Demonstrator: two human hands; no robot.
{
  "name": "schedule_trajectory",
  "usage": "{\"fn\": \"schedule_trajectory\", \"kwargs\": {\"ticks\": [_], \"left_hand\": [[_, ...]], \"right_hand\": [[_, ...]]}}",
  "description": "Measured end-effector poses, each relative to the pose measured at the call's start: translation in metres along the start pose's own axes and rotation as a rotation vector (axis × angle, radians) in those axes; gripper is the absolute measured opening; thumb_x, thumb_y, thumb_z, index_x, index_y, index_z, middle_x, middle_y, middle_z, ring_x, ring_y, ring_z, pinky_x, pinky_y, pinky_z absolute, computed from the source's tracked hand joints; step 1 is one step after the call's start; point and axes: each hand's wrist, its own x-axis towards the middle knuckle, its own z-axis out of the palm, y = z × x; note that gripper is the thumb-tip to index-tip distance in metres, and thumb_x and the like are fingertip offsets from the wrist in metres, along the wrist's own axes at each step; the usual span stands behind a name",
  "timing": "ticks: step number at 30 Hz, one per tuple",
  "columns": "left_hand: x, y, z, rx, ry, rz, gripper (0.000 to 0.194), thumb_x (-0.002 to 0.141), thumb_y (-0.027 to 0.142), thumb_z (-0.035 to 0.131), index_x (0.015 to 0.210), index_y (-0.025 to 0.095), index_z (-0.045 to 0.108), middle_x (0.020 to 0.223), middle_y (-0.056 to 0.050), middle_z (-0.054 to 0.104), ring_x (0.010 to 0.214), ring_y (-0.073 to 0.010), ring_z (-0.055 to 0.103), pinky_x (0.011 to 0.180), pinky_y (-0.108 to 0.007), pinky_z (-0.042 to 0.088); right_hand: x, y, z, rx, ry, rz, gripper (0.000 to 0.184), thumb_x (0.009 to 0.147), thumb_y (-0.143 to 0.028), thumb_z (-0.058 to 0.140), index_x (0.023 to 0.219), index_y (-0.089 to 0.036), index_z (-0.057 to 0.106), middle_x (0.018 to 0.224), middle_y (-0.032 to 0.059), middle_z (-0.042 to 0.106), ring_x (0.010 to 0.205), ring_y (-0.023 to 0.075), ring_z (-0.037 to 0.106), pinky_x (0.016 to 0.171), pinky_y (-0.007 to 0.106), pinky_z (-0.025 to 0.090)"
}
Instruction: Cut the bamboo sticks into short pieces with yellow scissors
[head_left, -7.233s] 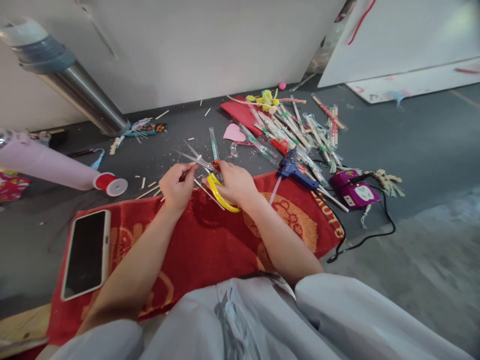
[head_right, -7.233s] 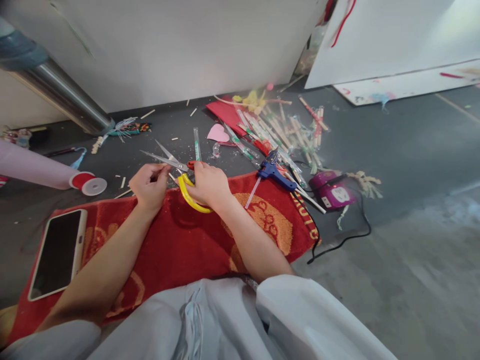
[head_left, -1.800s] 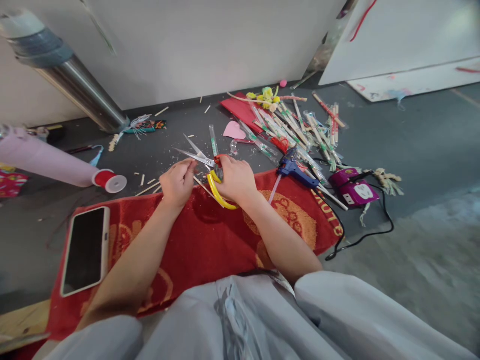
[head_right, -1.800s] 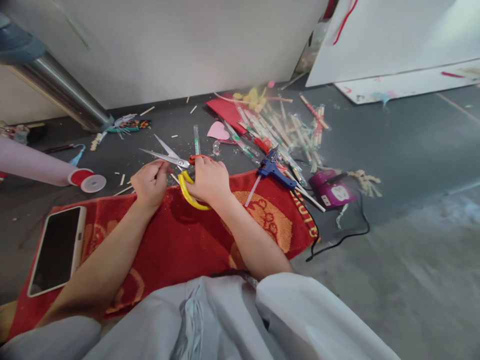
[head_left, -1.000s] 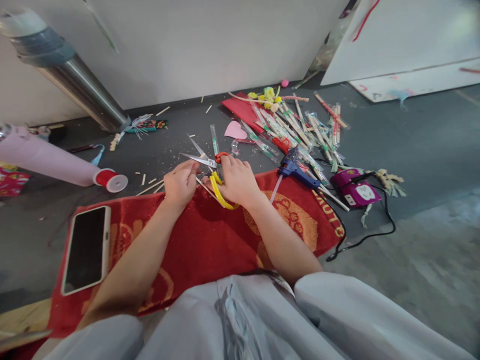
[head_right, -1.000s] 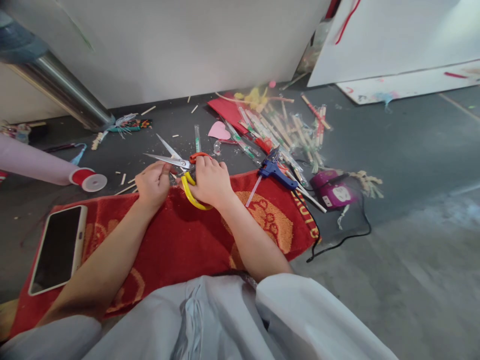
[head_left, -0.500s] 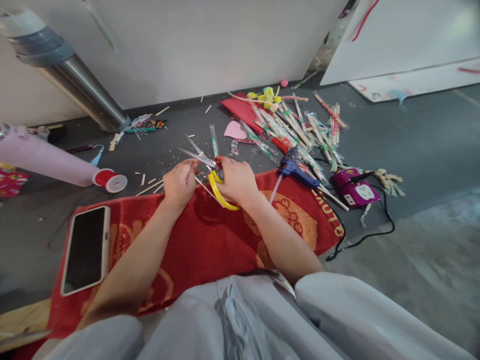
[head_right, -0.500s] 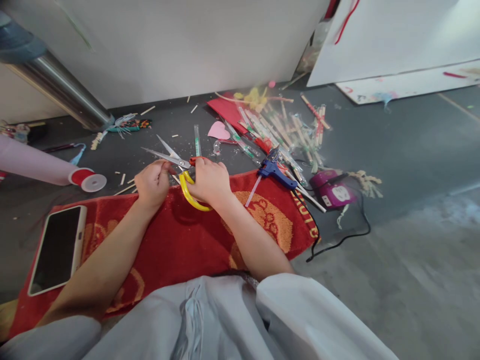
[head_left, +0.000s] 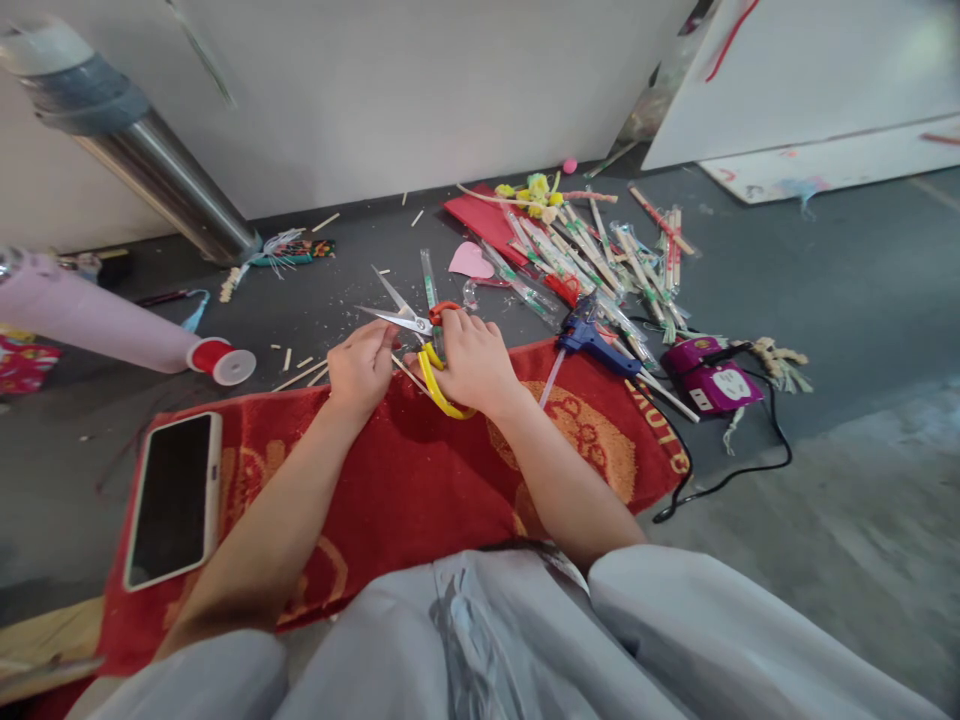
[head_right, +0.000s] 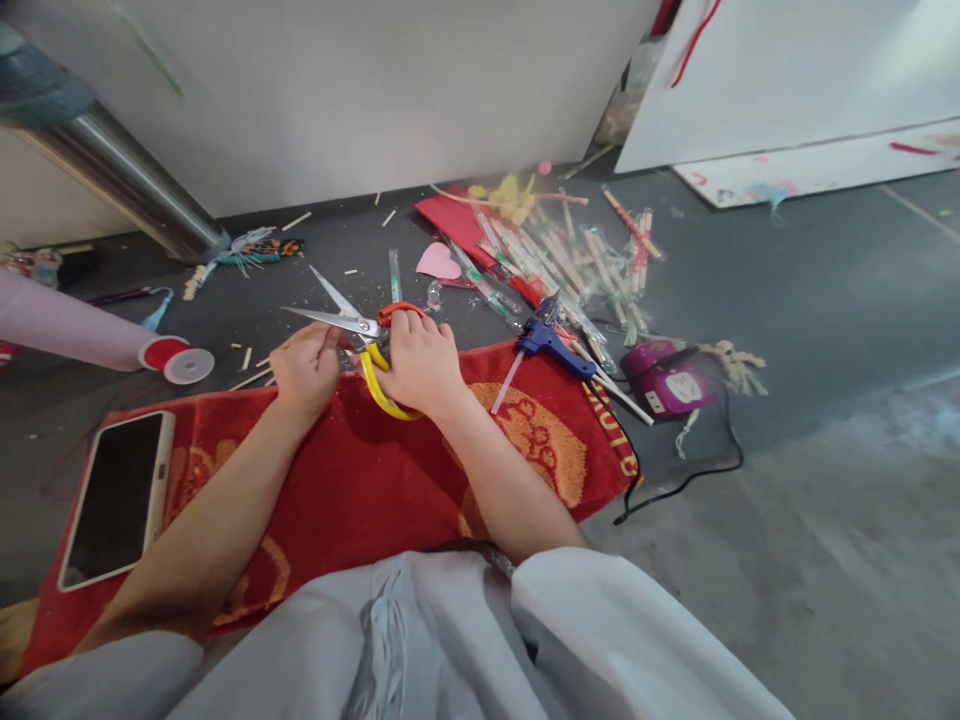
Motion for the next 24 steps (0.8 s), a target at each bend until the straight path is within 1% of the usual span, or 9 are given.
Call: {"fn": "schedule_trajectory", "kwargs": {"ticks": [5, 9, 14, 17, 24], "left_hand": [[-0.0008, 0.0009, 0.0003, 0.018, -0.023, -0.003, 0.044, 0.097, 0.041, 0.032, 0.073, 0.020, 0.063, 0.071, -0.002, 0.067, 0.072, -0.0147, 0.066, 0.068, -0.026, 0.049], [-0.0017, -0.0003, 0.0017, 0.017, -0.021, -0.007, 0.044, 0.097, 0.042, 0.031, 0.079, 0.020, 0.065, 0.074, -0.003, 0.069, 0.075, -0.0144, 0.067, 0.070, -0.026, 0.050], [-0.0009, 0.0009, 0.0011, -0.010, -0.012, 0.005, 0.041, 0.097, 0.038, 0.034, 0.084, 0.019, 0.067, 0.077, -0.005, 0.072, 0.077, -0.0154, 0.069, 0.071, -0.026, 0.051], [0.0001, 0.0029, -0.0001, -0.010, -0.011, -0.010, 0.039, 0.097, 0.036, 0.034, 0.086, 0.018, 0.068, 0.077, -0.004, 0.072, 0.075, -0.0153, 0.069, 0.071, -0.025, 0.051], [0.0009, 0.0042, -0.0002, 0.045, 0.000, -0.038, 0.040, 0.096, 0.036, 0.034, 0.082, 0.018, 0.067, 0.079, -0.005, 0.073, 0.074, -0.0151, 0.068, 0.068, -0.025, 0.049]], "right_hand": [[-0.0004, 0.0003, 0.0004, -0.006, -0.018, -0.018, 0.065, 0.090, -0.067, 0.026, 0.112, -0.011, 0.049, 0.115, 0.0190, 0.061, 0.104, 0.0316, 0.057, 0.086, 0.041, 0.038], [-0.0006, 0.0000, -0.0008, 0.006, -0.028, -0.015, 0.064, 0.090, -0.066, 0.026, 0.112, -0.011, 0.050, 0.114, 0.0188, 0.062, 0.104, 0.0315, 0.058, 0.087, 0.041, 0.038], [0.0012, 0.0000, -0.0008, 0.021, -0.046, -0.003, 0.059, 0.092, -0.061, 0.029, 0.112, -0.011, 0.052, 0.114, 0.0186, 0.063, 0.103, 0.0314, 0.059, 0.088, 0.041, 0.039], [0.0028, -0.0001, -0.0010, 0.025, -0.061, 0.013, 0.054, 0.093, -0.057, 0.031, 0.115, -0.011, 0.052, 0.116, 0.0187, 0.064, 0.104, 0.0316, 0.060, 0.089, 0.041, 0.039], [0.0037, -0.0045, -0.0052, 0.041, -0.077, 0.039, 0.052, 0.092, -0.050, 0.036, 0.122, -0.011, 0.053, 0.115, 0.0155, 0.066, 0.103, 0.0298, 0.062, 0.089, 0.041, 0.040]]}}
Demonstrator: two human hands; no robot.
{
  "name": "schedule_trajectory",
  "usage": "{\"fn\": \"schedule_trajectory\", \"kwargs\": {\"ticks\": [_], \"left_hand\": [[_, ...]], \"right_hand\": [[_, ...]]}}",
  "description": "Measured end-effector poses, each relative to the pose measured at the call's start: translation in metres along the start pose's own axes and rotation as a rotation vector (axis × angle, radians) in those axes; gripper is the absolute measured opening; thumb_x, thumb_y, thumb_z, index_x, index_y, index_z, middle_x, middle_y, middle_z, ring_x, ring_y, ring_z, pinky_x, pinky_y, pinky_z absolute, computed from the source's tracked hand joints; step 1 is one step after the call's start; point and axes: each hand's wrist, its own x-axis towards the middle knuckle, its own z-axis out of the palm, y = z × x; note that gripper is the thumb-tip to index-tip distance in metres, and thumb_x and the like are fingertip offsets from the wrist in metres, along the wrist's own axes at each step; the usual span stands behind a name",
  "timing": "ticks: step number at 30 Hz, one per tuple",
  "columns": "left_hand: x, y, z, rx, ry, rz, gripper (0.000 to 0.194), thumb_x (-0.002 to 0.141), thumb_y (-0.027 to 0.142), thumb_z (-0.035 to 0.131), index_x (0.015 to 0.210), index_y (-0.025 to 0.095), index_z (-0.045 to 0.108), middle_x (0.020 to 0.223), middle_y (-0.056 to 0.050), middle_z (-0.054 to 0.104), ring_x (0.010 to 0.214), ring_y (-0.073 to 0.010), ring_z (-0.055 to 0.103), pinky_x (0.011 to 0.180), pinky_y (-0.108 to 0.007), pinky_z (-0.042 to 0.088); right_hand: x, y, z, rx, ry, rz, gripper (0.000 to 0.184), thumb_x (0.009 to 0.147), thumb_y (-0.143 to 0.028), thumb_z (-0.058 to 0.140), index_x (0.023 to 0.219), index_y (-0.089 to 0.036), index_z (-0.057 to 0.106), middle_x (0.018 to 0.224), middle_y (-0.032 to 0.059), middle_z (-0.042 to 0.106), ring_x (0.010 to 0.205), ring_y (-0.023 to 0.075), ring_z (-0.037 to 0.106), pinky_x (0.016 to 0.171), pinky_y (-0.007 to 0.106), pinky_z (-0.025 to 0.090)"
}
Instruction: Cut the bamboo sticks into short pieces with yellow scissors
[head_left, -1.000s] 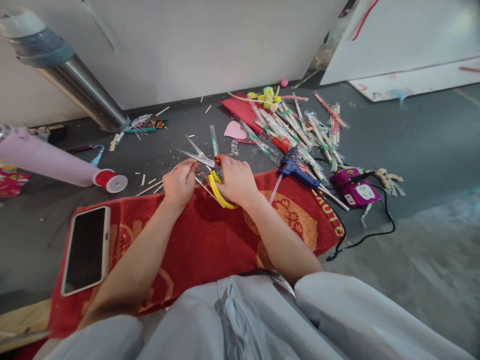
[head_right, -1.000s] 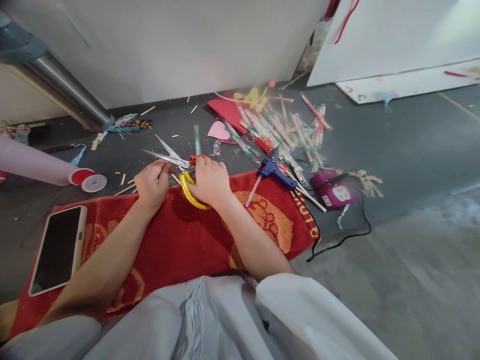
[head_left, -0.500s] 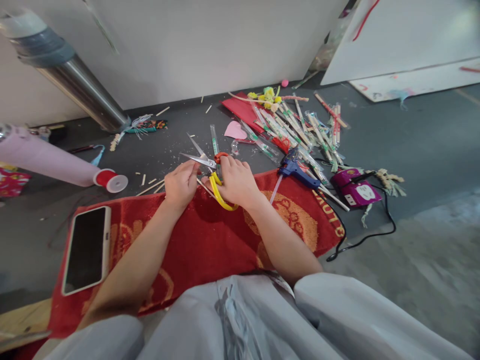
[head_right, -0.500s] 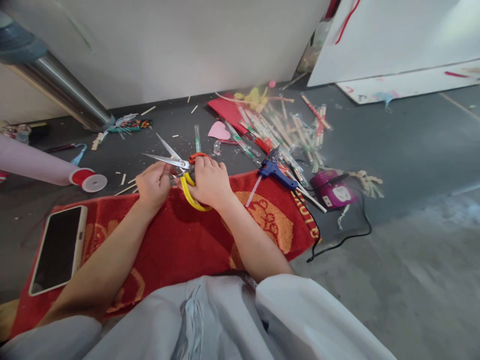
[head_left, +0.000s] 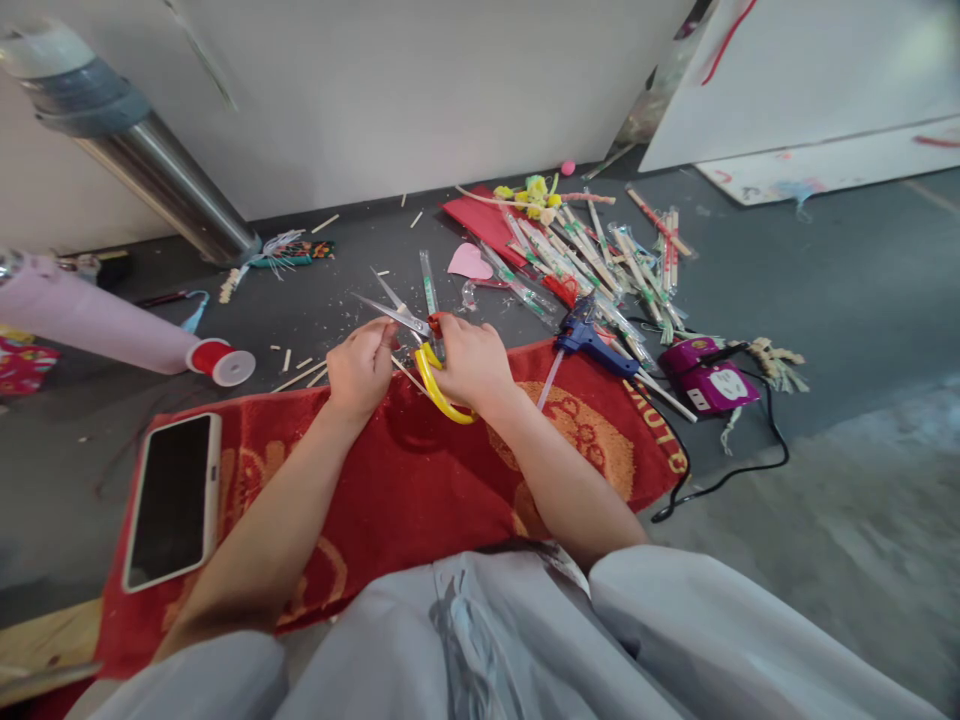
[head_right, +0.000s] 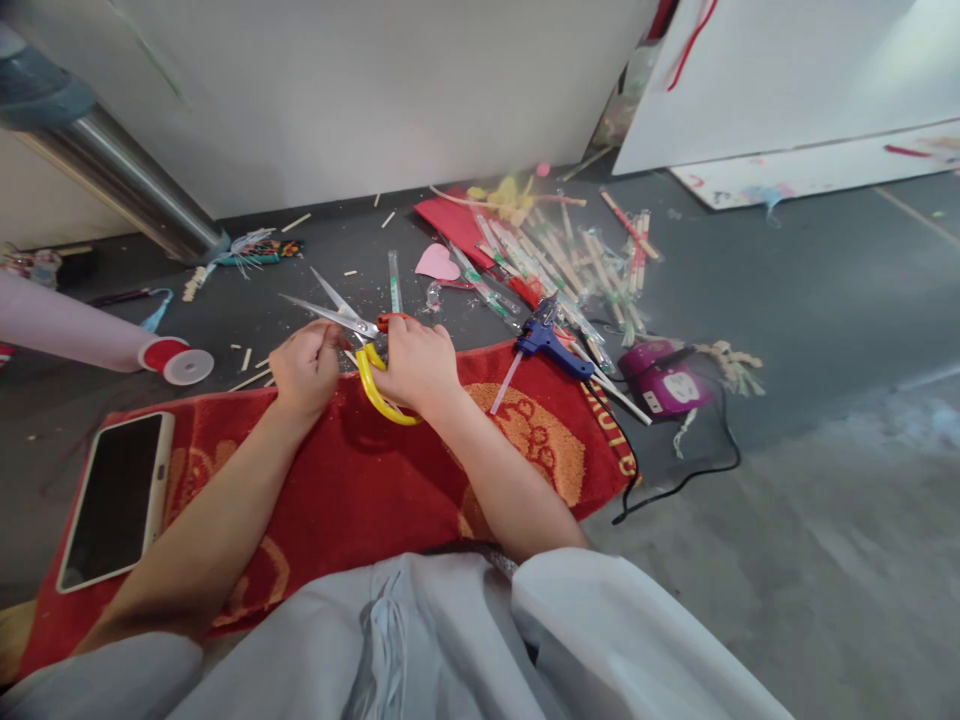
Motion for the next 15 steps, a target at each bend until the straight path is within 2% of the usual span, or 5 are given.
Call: {"fn": "schedule_trajectory", "kwargs": {"ticks": [7, 15], "left_hand": [[-0.0003, 0.0007, -0.0009, 0.010, -0.028, -0.010, 0.035, 0.095, 0.035, 0.036, 0.088, 0.018, 0.066, 0.077, -0.004, 0.072, 0.076, -0.0149, 0.068, 0.071, -0.024, 0.050], [-0.0002, -0.0015, -0.0028, 0.021, -0.079, 0.036, 0.047, 0.098, 0.040, 0.027, 0.074, 0.019, 0.062, 0.071, -0.003, 0.065, 0.069, -0.0139, 0.063, 0.065, -0.025, 0.047]], "right_hand": [[-0.0015, 0.0014, 0.0016, 0.004, 0.011, -0.004, 0.054, 0.093, -0.054, 0.034, 0.120, -0.011, 0.052, 0.113, 0.0152, 0.066, 0.101, 0.0301, 0.062, 0.088, 0.041, 0.040], [-0.0031, 0.0070, 0.0055, -0.044, 0.085, -0.067, 0.063, 0.089, -0.066, 0.029, 0.112, -0.011, 0.050, 0.115, 0.0196, 0.061, 0.105, 0.0333, 0.056, 0.087, 0.042, 0.037]]}}
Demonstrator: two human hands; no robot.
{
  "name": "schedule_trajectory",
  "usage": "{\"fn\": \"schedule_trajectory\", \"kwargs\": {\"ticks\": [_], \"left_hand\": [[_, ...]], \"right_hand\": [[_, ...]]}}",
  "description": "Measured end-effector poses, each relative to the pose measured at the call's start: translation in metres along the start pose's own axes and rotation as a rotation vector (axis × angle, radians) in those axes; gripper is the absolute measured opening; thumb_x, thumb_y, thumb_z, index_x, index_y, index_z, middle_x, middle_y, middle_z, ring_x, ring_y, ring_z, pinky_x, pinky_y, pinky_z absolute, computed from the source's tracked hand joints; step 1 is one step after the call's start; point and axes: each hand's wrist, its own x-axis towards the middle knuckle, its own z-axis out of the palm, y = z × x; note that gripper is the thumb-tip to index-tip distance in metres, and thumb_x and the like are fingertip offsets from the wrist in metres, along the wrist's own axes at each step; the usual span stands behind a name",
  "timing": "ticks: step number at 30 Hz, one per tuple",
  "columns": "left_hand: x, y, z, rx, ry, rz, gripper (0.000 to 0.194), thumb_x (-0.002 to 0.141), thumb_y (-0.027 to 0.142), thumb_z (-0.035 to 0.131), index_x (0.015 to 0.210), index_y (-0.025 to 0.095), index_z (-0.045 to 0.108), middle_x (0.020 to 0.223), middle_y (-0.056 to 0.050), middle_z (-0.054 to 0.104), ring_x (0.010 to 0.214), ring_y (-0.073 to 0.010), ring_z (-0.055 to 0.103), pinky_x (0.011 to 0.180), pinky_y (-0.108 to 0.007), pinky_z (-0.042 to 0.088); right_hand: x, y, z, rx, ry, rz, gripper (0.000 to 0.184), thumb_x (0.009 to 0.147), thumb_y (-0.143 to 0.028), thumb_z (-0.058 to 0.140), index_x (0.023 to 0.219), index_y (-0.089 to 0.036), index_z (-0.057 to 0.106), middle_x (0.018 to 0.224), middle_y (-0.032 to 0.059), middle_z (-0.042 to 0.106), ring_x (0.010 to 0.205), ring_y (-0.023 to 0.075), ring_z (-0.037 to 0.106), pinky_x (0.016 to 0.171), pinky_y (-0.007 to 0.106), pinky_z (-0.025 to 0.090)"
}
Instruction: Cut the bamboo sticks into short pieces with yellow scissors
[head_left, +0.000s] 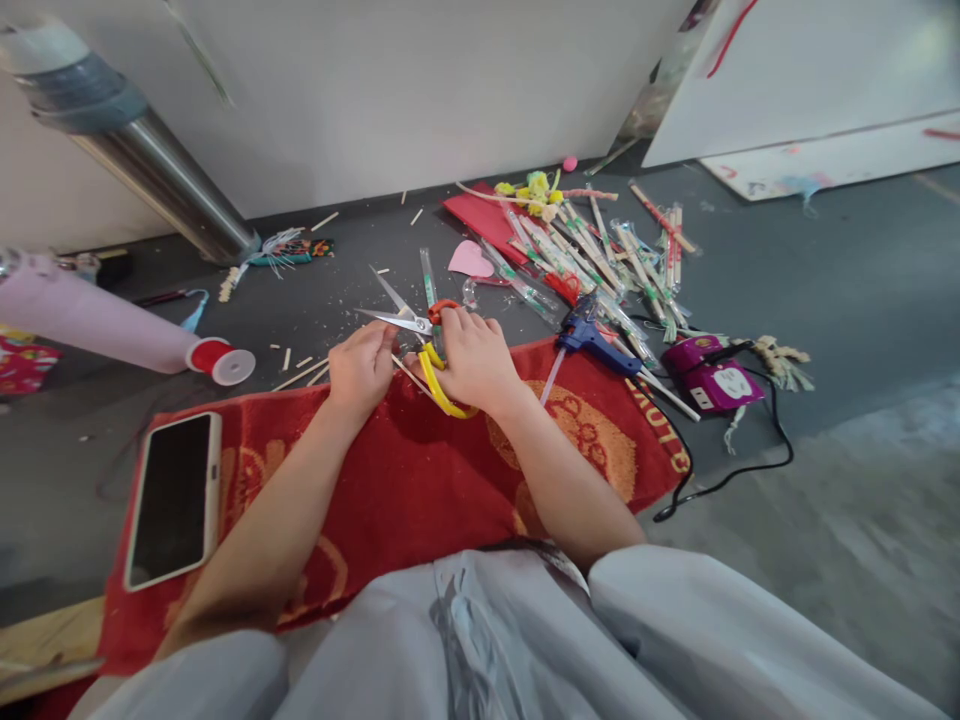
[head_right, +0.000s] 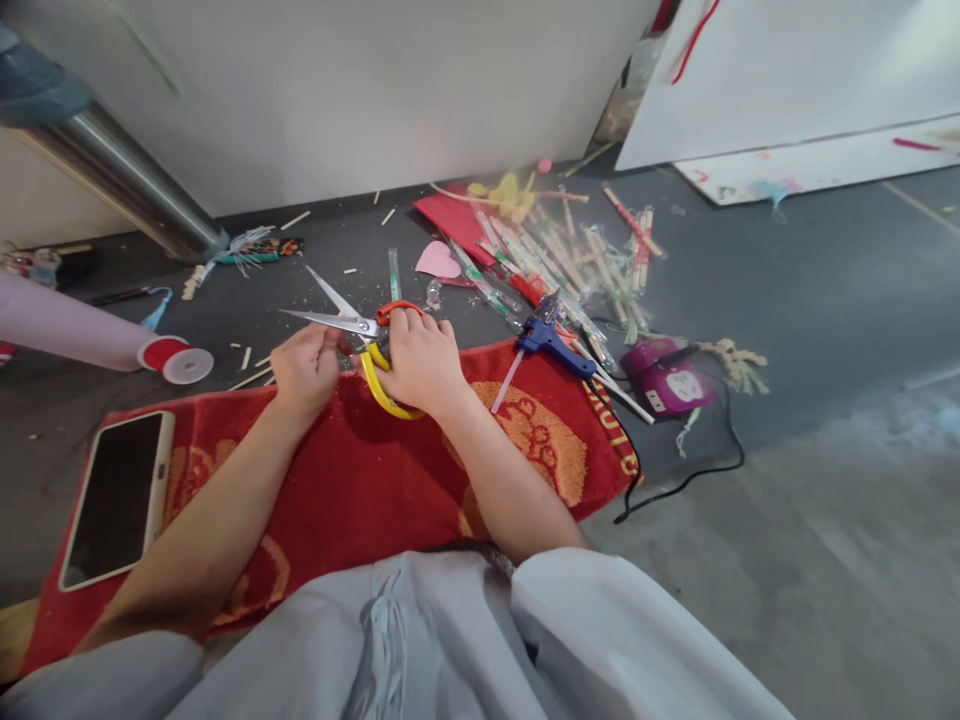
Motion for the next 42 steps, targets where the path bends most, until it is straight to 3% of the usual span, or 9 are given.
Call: {"fn": "schedule_trajectory", "kwargs": {"ticks": [12, 17, 24, 30, 36, 42], "left_hand": [[0.000, 0.002, 0.000, 0.054, 0.010, 0.031, 0.057, 0.099, 0.046, 0.018, 0.078, 0.018, 0.063, 0.071, -0.004, 0.066, 0.065, -0.0132, 0.063, 0.060, -0.024, 0.044], [0.000, 0.002, 0.000, 0.002, 0.009, 0.004, 0.053, 0.099, 0.043, 0.021, 0.085, 0.017, 0.065, 0.078, -0.005, 0.070, 0.073, -0.0142, 0.066, 0.068, -0.024, 0.048], [0.001, 0.003, -0.001, 0.031, 0.011, -0.027, 0.048, 0.099, 0.040, 0.026, 0.088, 0.016, 0.067, 0.073, -0.005, 0.070, 0.068, -0.0140, 0.066, 0.063, -0.023, 0.046], [0.000, -0.001, 0.002, 0.089, 0.052, -0.039, 0.046, 0.097, 0.047, 0.034, 0.088, 0.018, 0.068, 0.081, -0.007, 0.073, 0.074, -0.0158, 0.069, 0.065, -0.025, 0.047], [-0.002, -0.009, 0.006, 0.080, 0.097, 0.008, 0.044, 0.097, 0.045, 0.034, 0.087, 0.019, 0.068, 0.086, -0.007, 0.075, 0.080, -0.0153, 0.070, 0.069, -0.024, 0.050], [-0.002, -0.007, 0.005, 0.090, 0.087, 0.021, 0.045, 0.098, 0.044, 0.032, 0.087, 0.018, 0.067, 0.082, -0.007, 0.074, 0.074, -0.0156, 0.070, 0.063, -0.025, 0.048]], "right_hand": [[0.000, -0.002, -0.002, 0.025, -0.056, -0.018, 0.062, 0.091, -0.064, 0.027, 0.112, -0.011, 0.050, 0.114, 0.0193, 0.062, 0.103, 0.0319, 0.058, 0.087, 0.041, 0.037], [0.002, -0.002, -0.003, 0.043, -0.077, 0.009, 0.055, 0.092, -0.057, 0.032, 0.116, -0.011, 0.051, 0.116, 0.0183, 0.063, 0.105, 0.0312, 0.059, 0.088, 0.040, 0.037], [0.003, -0.006, -0.011, 0.053, -0.117, 0.063, 0.050, 0.091, -0.048, 0.040, 0.122, -0.011, 0.052, 0.115, 0.0148, 0.066, 0.102, 0.0296, 0.063, 0.089, 0.041, 0.038], [0.003, -0.007, -0.014, 0.041, -0.164, 0.076, 0.046, 0.090, -0.043, 0.043, 0.121, -0.011, 0.054, 0.114, 0.0142, 0.067, 0.101, 0.0289, 0.064, 0.087, 0.040, 0.040], [0.004, -0.001, -0.014, 0.055, -0.191, 0.023, 0.048, 0.089, -0.045, 0.046, 0.120, -0.011, 0.054, 0.112, 0.0137, 0.067, 0.103, 0.0288, 0.063, 0.086, 0.039, 0.040], [0.005, 0.003, -0.012, 0.063, -0.186, 0.000, 0.050, 0.090, -0.052, 0.042, 0.117, -0.011, 0.054, 0.110, 0.0142, 0.067, 0.101, 0.0293, 0.063, 0.085, 0.039, 0.040]]}}
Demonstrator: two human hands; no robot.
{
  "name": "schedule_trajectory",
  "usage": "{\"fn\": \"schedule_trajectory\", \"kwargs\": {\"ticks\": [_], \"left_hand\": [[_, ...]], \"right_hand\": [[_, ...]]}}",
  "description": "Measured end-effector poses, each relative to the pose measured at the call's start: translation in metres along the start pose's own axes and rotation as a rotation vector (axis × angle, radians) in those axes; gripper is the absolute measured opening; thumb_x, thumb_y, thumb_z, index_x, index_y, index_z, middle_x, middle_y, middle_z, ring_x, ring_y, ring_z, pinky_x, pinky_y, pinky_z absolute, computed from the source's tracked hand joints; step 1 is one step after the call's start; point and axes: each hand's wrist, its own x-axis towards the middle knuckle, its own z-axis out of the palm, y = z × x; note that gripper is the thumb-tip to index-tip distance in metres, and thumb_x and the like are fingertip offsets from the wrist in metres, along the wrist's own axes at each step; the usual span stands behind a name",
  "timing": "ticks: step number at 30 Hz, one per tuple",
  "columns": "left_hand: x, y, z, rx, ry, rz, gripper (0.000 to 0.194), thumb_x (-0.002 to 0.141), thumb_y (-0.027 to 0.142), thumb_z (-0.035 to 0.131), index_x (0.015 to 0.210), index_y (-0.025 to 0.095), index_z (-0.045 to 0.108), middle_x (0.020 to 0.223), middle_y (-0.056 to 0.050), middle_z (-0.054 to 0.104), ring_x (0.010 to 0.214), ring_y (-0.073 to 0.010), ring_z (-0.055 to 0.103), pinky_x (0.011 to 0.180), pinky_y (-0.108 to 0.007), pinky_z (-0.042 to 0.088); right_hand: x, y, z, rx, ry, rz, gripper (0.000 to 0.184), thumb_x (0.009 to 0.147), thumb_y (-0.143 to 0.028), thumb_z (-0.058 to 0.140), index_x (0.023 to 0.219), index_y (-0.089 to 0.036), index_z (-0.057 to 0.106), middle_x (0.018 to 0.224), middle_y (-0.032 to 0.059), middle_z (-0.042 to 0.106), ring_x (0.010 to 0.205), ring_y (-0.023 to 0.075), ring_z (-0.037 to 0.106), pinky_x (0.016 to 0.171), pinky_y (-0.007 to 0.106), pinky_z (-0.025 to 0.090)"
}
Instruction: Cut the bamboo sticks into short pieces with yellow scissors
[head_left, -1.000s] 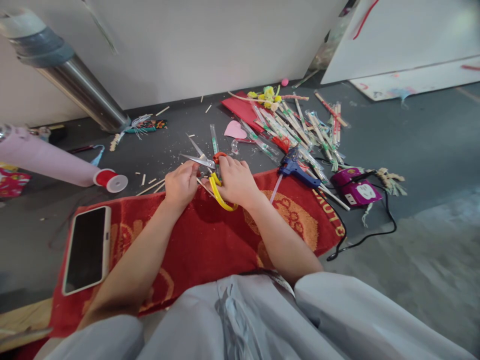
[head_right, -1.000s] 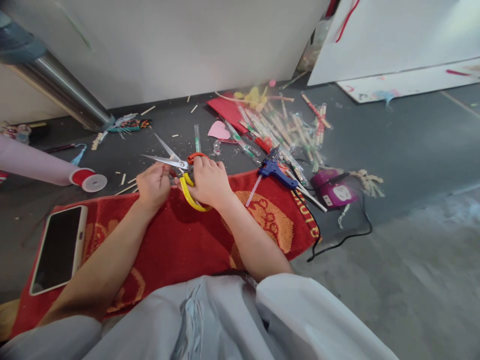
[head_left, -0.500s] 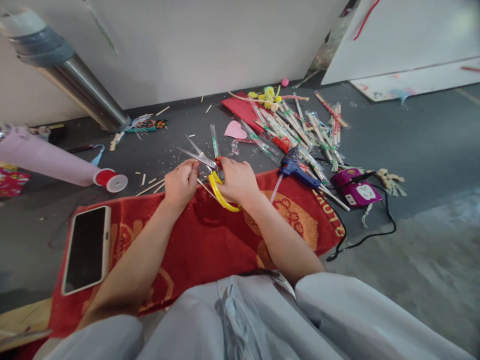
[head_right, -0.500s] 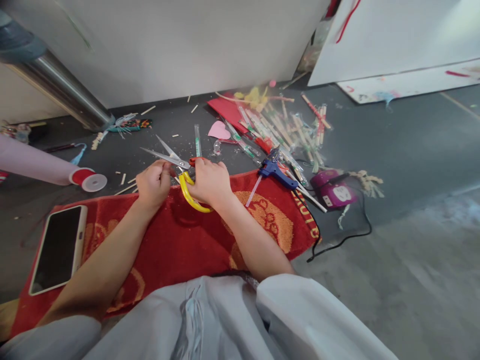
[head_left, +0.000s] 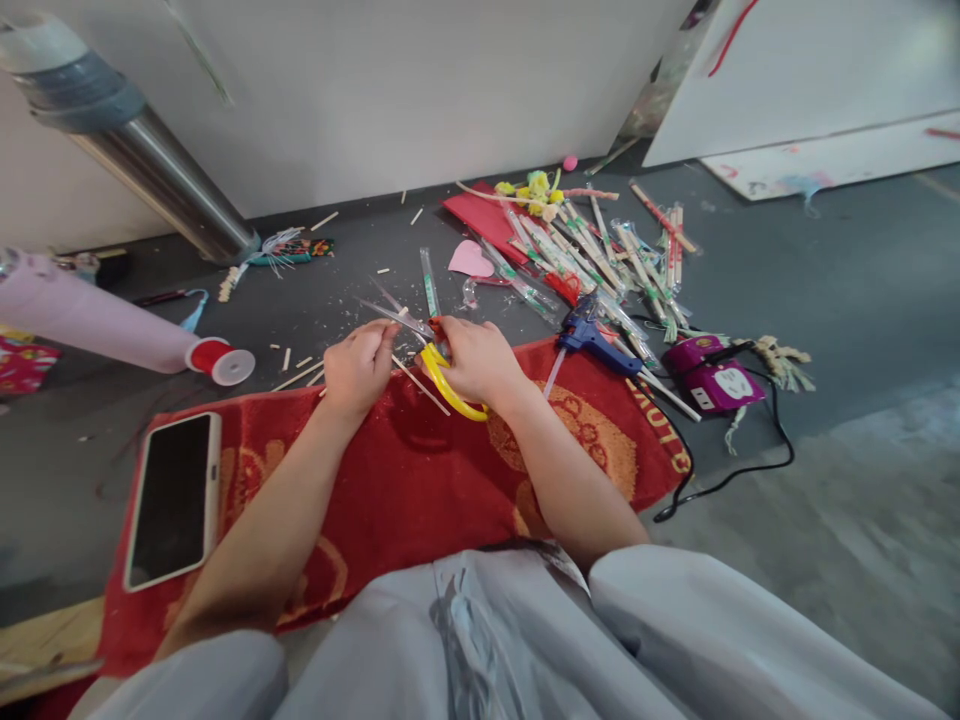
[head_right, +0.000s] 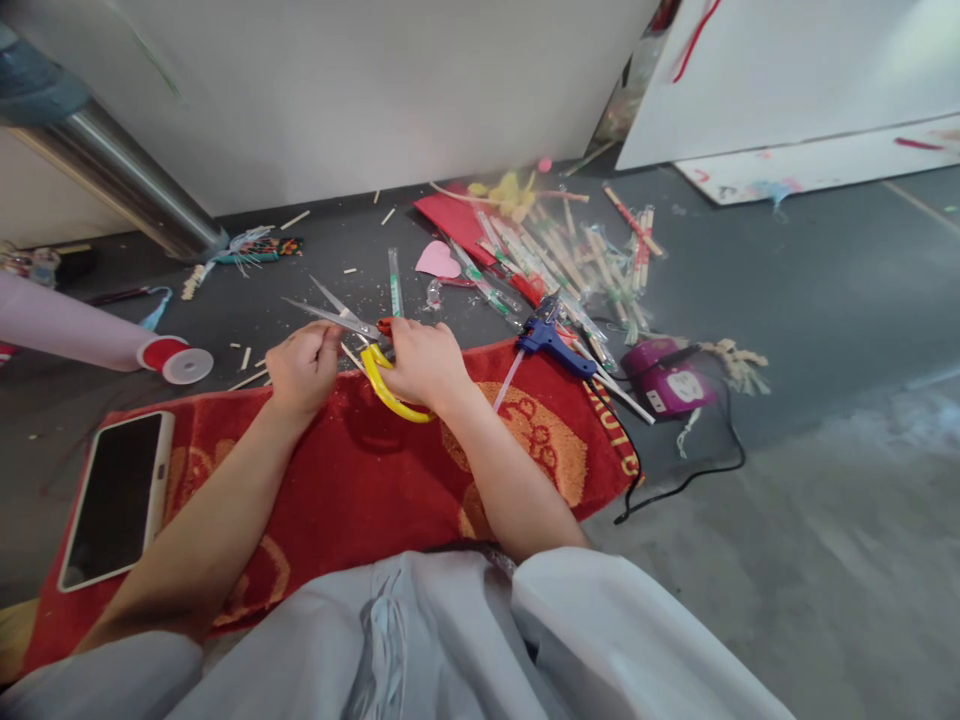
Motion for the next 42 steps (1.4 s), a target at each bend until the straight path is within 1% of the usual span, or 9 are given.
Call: {"fn": "schedule_trajectory", "kwargs": {"ticks": [3, 6, 14, 26, 31, 34, 36, 39, 42], "left_hand": [[0.001, 0.003, -0.002, 0.006, -0.012, -0.041, 0.039, 0.097, 0.042, 0.034, 0.091, 0.018, 0.064, 0.082, -0.005, 0.072, 0.070, -0.0144, 0.067, 0.061, -0.025, 0.045], [0.002, 0.006, -0.005, -0.025, -0.035, -0.052, 0.035, 0.096, 0.039, 0.034, 0.083, 0.020, 0.061, 0.076, -0.003, 0.069, 0.068, -0.0132, 0.064, 0.062, -0.024, 0.044], [0.004, 0.009, -0.009, -0.009, -0.043, 0.038, 0.043, 0.097, 0.036, 0.030, 0.071, 0.019, 0.060, 0.071, -0.004, 0.067, 0.069, -0.0145, 0.065, 0.062, -0.025, 0.045], [0.003, 0.009, -0.007, 0.029, -0.116, -0.052, 0.043, 0.098, 0.038, 0.027, 0.093, 0.019, 0.066, 0.078, -0.006, 0.069, 0.064, -0.0165, 0.063, 0.058, -0.028, 0.041], [0.005, 0.015, -0.009, -0.008, -0.079, -0.051, 0.035, 0.097, 0.036, 0.032, 0.097, 0.019, 0.063, 0.087, -0.007, 0.070, 0.080, -0.0187, 0.065, 0.073, -0.031, 0.046], [0.005, 0.022, -0.012, -0.032, 0.040, -0.011, 0.025, 0.093, 0.031, 0.040, 0.105, 0.020, 0.059, 0.107, -0.012, 0.066, 0.104, -0.0246, 0.060, 0.094, -0.043, 0.043], [0.002, 0.027, -0.013, -0.040, 0.113, 0.037, 0.021, 0.090, 0.029, 0.045, 0.105, 0.020, 0.057, 0.111, -0.014, 0.063, 0.109, -0.0274, 0.057, 0.099, -0.050, 0.038], [-0.002, 0.031, -0.012, -0.062, 0.090, 0.119, 0.013, 0.087, 0.031, 0.049, 0.094, 0.022, 0.054, 0.098, -0.013, 0.063, 0.095, -0.0266, 0.060, 0.089, -0.049, 0.044], [-0.003, 0.033, -0.007, -0.168, -0.001, 0.097, 0.021, 0.087, 0.041, 0.046, 0.095, 0.022, 0.051, 0.092, -0.010, 0.060, 0.091, -0.0239, 0.060, 0.078, -0.042, 0.049]], "right_hand": [[-0.001, 0.001, 0.003, 0.011, 0.057, 0.001, 0.057, 0.090, -0.058, 0.039, 0.120, -0.011, 0.051, 0.113, 0.0152, 0.066, 0.103, 0.0300, 0.062, 0.087, 0.040, 0.038], [-0.003, 0.001, 0.006, 0.024, 0.123, -0.022, 0.061, 0.089, -0.062, 0.037, 0.122, -0.012, 0.049, 0.118, 0.0158, 0.064, 0.108, 0.0303, 0.060, 0.090, 0.040, 0.037], [-0.006, 0.000, 0.005, -0.003, 0.153, -0.038, 0.067, 0.087, -0.068, 0.034, 0.117, -0.011, 0.050, 0.118, 0.0170, 0.061, 0.108, 0.0326, 0.057, 0.088, 0.042, 0.037], [-0.002, -0.004, 0.003, 0.008, 0.112, 0.028, 0.056, 0.090, -0.058, 0.038, 0.118, -0.012, 0.053, 0.116, 0.0165, 0.064, 0.105, 0.0316, 0.060, 0.089, 0.042, 0.039], [-0.001, -0.006, 0.004, 0.069, 0.126, 0.068, 0.053, 0.090, -0.053, 0.041, 0.121, -0.011, 0.053, 0.115, 0.0159, 0.065, 0.105, 0.0301, 0.061, 0.090, 0.041, 0.041], [0.001, -0.005, 0.005, 0.123, 0.160, 0.103, 0.051, 0.091, -0.052, 0.041, 0.118, -0.011, 0.054, 0.111, 0.0155, 0.066, 0.102, 0.0285, 0.062, 0.088, 0.040, 0.042], [0.003, -0.002, 0.006, 0.176, 0.175, 0.137, 0.047, 0.090, -0.053, 0.042, 0.111, -0.012, 0.056, 0.105, 0.0145, 0.067, 0.096, 0.0268, 0.063, 0.084, 0.038, 0.043], [0.005, 0.001, 0.008, 0.311, 0.193, 0.176, 0.043, 0.090, -0.055, 0.041, 0.099, -0.016, 0.057, 0.096, 0.0103, 0.068, 0.085, 0.0226, 0.063, 0.076, 0.033, 0.044], [0.007, 0.003, 0.013, 0.481, 0.224, 0.140, 0.040, 0.093, -0.053, 0.035, 0.098, -0.019, 0.056, 0.090, 0.0050, 0.068, 0.079, 0.0175, 0.063, 0.069, 0.028, 0.044]]}}
